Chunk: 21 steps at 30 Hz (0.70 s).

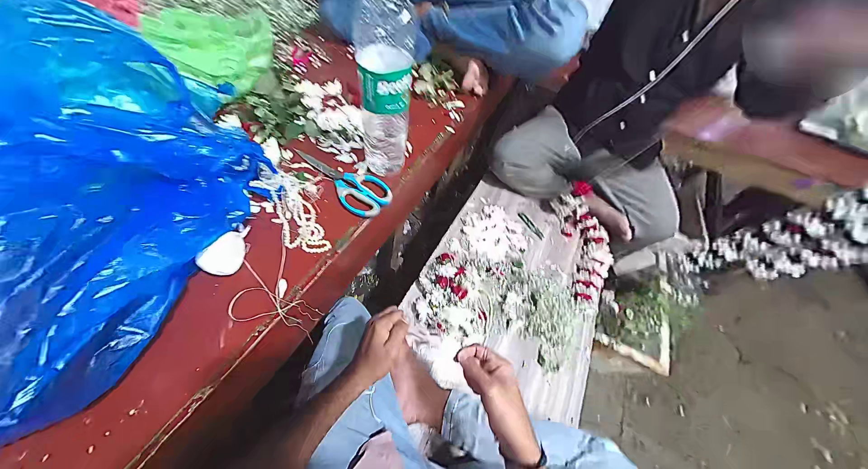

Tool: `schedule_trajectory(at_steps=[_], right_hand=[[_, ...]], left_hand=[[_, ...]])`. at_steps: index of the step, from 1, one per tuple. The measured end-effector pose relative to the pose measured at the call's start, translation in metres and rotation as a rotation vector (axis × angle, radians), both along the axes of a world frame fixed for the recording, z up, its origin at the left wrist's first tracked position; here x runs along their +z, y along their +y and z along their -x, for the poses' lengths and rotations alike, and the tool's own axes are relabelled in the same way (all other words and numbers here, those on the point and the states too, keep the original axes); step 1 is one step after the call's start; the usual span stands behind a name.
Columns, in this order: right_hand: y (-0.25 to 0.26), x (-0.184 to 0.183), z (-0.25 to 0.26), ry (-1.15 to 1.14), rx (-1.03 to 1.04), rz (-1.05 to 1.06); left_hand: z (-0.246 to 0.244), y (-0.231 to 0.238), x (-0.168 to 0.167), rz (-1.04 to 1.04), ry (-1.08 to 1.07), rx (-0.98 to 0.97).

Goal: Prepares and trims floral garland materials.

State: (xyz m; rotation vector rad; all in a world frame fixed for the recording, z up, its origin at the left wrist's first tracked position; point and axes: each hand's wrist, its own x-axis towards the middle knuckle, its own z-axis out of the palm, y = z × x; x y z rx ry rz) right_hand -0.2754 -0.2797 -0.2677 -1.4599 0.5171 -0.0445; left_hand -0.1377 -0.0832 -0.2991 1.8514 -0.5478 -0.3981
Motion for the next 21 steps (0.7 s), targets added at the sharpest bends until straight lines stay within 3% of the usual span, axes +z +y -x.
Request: schedule_trajectory(at_steps=[5, 9, 12, 15, 18, 21], right_hand=[[0.035, 0.019, -0.001, 0.166, 0.164, 0.808], [0.055, 0.030, 0.005, 0.122, 0.257, 0.993], [0.053, 0.030, 0.009, 0.117, 0.355, 0.906], [0.050, 0.043, -0.010, 0.060, 0.381, 1.016], [0.042, 0.072, -0.068, -0.121, 0.302, 1.116], [0.040, 0.098, -0.154, -0.256, 0.343, 1.136]], left_hand=[[0.025, -0.002, 0.016, 0.112, 0.715, -0.182], [0.032, -0.002, 0.009, 0.298, 1.041, -0.274], [0.032, -0.004, 0.007, 0.380, 1.011, -0.228], [0.030, -0.007, 0.007, 0.398, 0.822, -0.144], [0.023, -0.006, 0.025, 0.414, 0.821, -0.032], [0.020, -0.001, 0.032, 0.397, 0.754, -0.097]])
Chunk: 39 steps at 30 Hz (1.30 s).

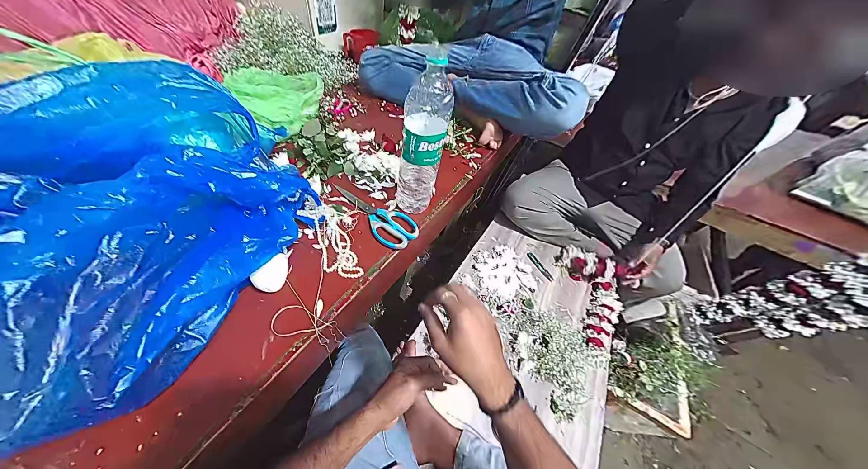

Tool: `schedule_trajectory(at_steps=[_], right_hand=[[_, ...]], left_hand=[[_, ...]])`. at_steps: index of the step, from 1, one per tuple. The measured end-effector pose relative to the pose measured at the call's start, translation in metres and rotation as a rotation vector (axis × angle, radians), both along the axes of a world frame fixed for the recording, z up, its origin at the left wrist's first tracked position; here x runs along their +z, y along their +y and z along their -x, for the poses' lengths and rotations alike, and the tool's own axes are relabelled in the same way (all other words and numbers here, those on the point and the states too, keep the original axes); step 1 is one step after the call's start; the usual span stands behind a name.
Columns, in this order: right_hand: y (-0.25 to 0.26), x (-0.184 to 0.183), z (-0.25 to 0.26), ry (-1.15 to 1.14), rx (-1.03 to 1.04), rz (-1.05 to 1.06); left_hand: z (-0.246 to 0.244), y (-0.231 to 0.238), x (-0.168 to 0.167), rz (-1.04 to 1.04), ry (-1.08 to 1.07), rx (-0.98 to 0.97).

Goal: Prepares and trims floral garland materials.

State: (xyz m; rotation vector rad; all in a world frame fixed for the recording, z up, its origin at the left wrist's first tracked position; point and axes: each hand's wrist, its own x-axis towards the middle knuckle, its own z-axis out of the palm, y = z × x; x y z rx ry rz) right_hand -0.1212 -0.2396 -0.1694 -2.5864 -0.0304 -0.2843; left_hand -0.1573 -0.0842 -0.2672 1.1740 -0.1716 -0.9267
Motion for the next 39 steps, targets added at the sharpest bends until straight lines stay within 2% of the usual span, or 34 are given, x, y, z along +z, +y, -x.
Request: schedule_trajectory(at_steps=[4, 7, 10, 14, 17, 20, 24, 26, 30, 33, 36, 39], right_hand=[[0.024, 0.016, -0.114, 0.028, 0.062, 0.083], [0.040, 0.016, -0.160, 0.336, 0.085, 0.257], [0.043, 0.021, -0.167, 0.472, 0.084, 0.289], [0.022, 0.021, -0.144, 0.473, 0.051, 0.065], [0.017, 0.015, -0.129, 0.503, 0.005, 0.014], [0.001, -0.001, -0.099, 0.444, 0.034, -0.289], [-0.036, -0.036, 0.002, 0.318, 0.218, -1.185], [-0.044, -0.036, 0.065, 0.347, 0.251, -1.428], [-0.057, -0.049, 0.174, 0.316, 0.187, -1.591], [-0.059, -0.076, 0.227, 0.303, 0.251, -1.657], [-0.044, -0.091, 0.253, 0.336, 0.243, -1.792], [-0.036, -0.099, 0.247, 0.350, 0.250, -1.811]], left_hand=[[0.004, 0.012, -0.018, 0.044, -0.195, -0.076], [0.007, 0.019, -0.022, 0.056, -0.362, -0.054], [0.003, 0.023, -0.019, 0.044, -0.420, -0.004], [-0.003, 0.021, -0.017, 0.053, -0.434, 0.002], [-0.007, 0.016, -0.021, 0.049, -0.417, 0.004], [-0.010, 0.021, -0.015, 0.046, -0.374, 0.056], [-0.006, 0.023, -0.006, 0.111, -0.293, 0.081], [-0.011, 0.019, 0.002, 0.132, -0.186, 0.084], [-0.019, 0.003, 0.024, 0.280, 0.052, 0.080], [-0.029, -0.018, 0.037, 0.453, 0.180, 0.114], [-0.034, -0.033, 0.044, 0.594, 0.234, 0.108], [-0.032, -0.042, 0.043, 0.624, 0.152, 0.035]])
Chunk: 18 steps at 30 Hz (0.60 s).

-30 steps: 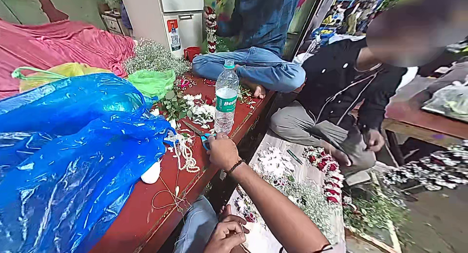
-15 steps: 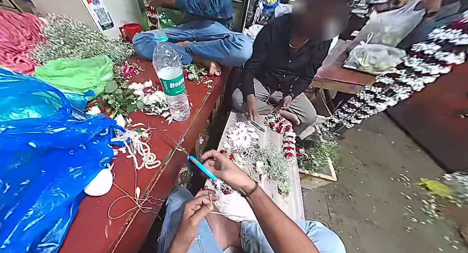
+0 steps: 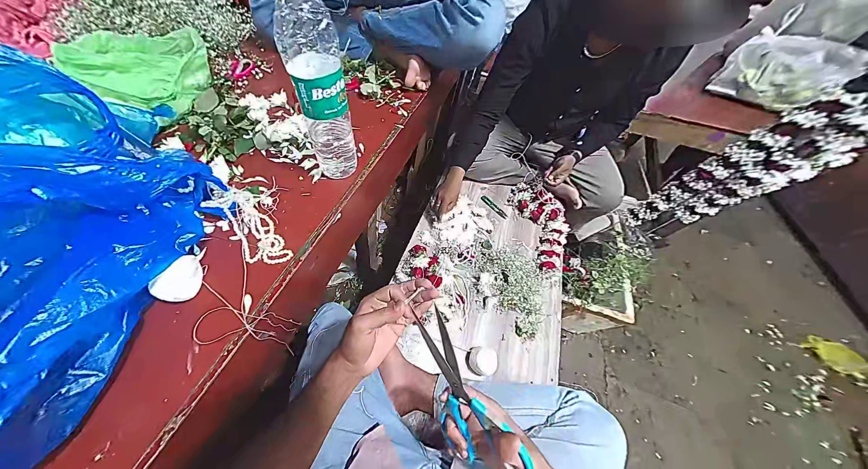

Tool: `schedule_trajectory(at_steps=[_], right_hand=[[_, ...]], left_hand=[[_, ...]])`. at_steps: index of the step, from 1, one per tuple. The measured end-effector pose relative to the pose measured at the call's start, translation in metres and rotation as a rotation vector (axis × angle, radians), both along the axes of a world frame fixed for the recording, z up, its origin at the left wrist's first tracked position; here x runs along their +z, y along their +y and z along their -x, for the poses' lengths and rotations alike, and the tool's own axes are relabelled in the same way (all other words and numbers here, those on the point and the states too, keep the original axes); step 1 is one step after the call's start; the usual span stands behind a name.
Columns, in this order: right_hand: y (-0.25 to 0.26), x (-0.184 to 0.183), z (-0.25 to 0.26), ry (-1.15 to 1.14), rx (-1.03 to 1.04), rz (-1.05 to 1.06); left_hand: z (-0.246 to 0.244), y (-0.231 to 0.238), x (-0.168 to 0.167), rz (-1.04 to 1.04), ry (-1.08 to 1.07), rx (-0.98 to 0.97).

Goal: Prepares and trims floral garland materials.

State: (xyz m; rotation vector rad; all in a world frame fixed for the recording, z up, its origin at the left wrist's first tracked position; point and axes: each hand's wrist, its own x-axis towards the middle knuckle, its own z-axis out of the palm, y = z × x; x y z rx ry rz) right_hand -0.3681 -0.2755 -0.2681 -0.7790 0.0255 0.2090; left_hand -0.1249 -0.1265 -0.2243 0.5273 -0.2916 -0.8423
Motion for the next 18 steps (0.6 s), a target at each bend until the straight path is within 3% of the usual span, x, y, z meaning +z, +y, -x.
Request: schedule_trajectory(at_steps=[8, 12, 18], right_hand=[[0.015, 0.004, -0.054, -0.047, -0.175, -0.077], [0.019, 0.001, -0.057, -0.022, -0.261, -0.194], [-0.013, 0.006, -0.029, -0.116, -0.322, -0.077]], left_hand=[[0.017, -0.001, -0.005, -0.209, -0.575, -0.081], [0.012, -0.003, -0.006, -0.220, -0.674, -0.137], [0.017, -0.031, -0.014, -0.204, -0.707, -0.170]])
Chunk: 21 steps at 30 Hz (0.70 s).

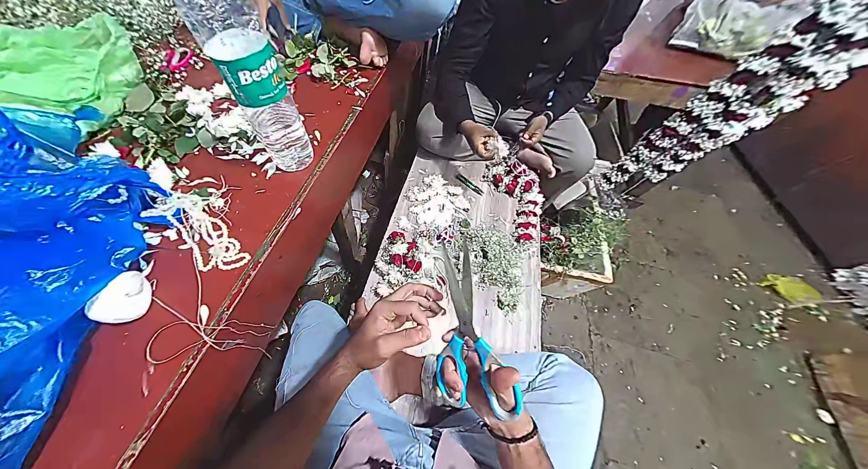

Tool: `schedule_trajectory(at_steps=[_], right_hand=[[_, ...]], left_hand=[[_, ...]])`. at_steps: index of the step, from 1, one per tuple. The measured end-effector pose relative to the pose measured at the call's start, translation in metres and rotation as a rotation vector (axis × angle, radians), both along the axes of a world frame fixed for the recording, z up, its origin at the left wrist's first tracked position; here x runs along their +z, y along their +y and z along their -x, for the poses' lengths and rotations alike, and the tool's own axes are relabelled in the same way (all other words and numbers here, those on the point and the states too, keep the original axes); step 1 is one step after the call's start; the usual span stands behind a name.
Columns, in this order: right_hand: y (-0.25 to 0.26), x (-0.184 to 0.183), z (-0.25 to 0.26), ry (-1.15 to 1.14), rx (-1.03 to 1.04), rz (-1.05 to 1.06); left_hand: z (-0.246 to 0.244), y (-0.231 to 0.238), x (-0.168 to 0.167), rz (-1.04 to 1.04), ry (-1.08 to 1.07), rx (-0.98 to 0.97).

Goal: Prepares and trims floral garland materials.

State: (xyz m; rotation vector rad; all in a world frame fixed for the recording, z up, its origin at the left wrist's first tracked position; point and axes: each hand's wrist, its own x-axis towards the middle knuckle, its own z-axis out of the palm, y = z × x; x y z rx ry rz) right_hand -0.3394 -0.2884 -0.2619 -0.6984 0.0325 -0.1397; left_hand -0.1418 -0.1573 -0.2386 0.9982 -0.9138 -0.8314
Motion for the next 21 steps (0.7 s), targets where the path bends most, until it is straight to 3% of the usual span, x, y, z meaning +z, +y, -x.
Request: schedule_trajectory(at_steps=[6, 10, 17, 21], right_hand=[[-0.032, -0.009, 0.043, 0.111, -0.202, 0.025], [-0.040, -0.015, 0.068, 0.177, -0.291, 0.046], [-0.043, -0.041, 0.063, 0.369, -0.440, 0.097], [-0.044, -0.042, 0.043, 0.484, -0.411, 0.256]], left_hand=[[-0.027, -0.073, -0.026, 0.012, -0.053, -0.007], [-0.020, -0.092, -0.040, 0.055, -0.025, -0.038], [0.080, -0.019, -0.056, -0.237, 0.101, -0.452], [0.107, 0.018, -0.033, -0.117, 0.271, -0.627]])
